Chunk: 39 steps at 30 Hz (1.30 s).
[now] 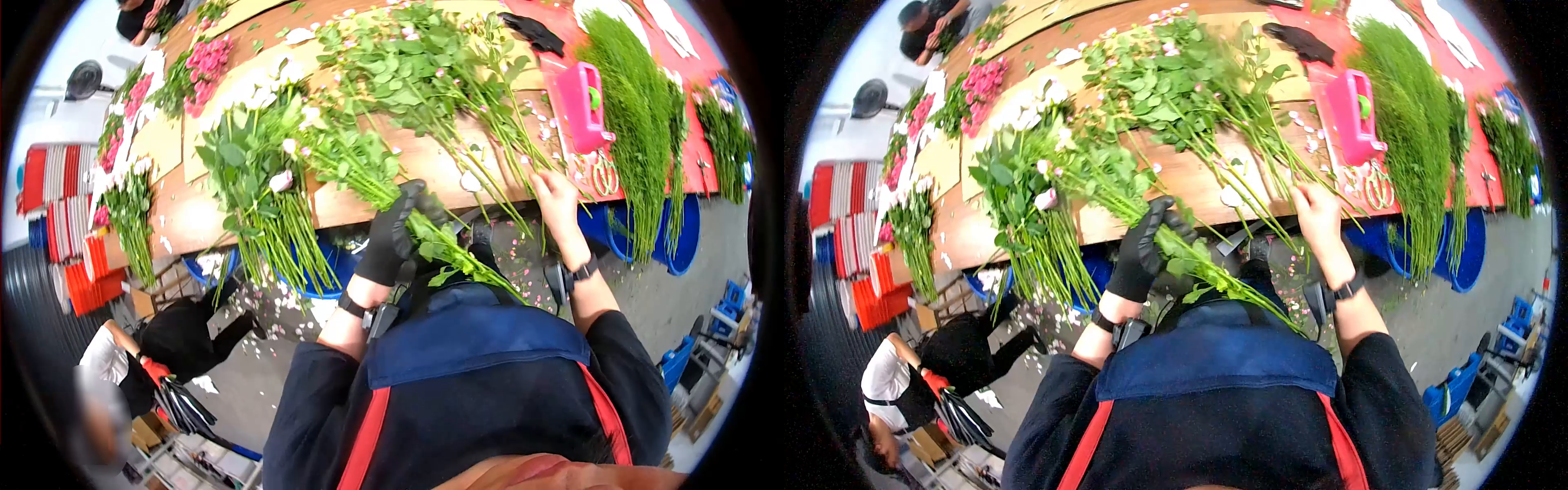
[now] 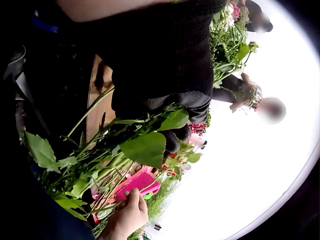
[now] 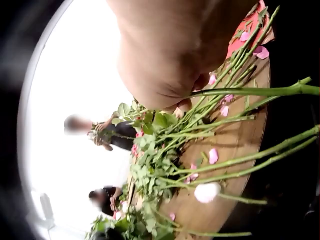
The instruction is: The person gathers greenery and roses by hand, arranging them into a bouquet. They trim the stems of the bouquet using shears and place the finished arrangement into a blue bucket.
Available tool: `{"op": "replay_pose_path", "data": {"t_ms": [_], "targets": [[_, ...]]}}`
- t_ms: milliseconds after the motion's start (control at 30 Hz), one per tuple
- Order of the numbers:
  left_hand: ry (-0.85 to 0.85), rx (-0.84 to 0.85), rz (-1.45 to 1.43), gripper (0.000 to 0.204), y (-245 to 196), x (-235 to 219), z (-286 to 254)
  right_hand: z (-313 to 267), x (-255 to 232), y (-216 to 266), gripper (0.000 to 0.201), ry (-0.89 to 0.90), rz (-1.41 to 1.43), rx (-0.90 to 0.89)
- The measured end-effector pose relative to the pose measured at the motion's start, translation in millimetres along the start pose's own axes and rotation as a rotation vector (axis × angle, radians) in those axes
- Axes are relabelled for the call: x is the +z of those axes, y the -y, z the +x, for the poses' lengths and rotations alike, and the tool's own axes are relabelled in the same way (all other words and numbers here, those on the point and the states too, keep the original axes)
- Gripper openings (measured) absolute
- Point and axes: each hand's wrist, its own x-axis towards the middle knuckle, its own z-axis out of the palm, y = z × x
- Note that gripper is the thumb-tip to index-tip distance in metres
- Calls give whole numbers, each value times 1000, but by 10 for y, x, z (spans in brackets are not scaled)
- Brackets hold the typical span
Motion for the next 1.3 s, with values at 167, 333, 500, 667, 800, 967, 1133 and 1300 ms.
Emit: {"op": "replay_pose_path", "data": {"t_ms": [167, 333, 500, 667, 800, 967, 1133, 1300], "targets": [[-5, 44, 108, 55, 5, 80, -149, -415, 55, 754, 12, 325, 229, -96], [-170, 135, 453, 34, -57, -75, -547, -487, 477, 982, 16, 823, 324, -338], [-154, 162, 51, 23, -258, -321, -869, 53, 1063, 1127, 31, 816, 79, -163], [-235, 134, -72, 30, -367, -458, -1075, 159, 1782, 978, 19, 687, -313, -360], [-197, 237, 688, 36, -376, -560, -1235, 159, 1717, 1112, 15, 518, -68, -215], [-180, 118, -127, 43, -394, -806, -1192, 305, 1917, 1189, 13, 403, 187, -143], [-133, 176, 125, 42, -473, -832, -1262, 1005, 2424, 1539, 17, 222, 183, -161], [-129, 207, 148, 43, -492, -1020, -1271, 1441, 2748, 1737, 22, 284, -71, -40]]}}
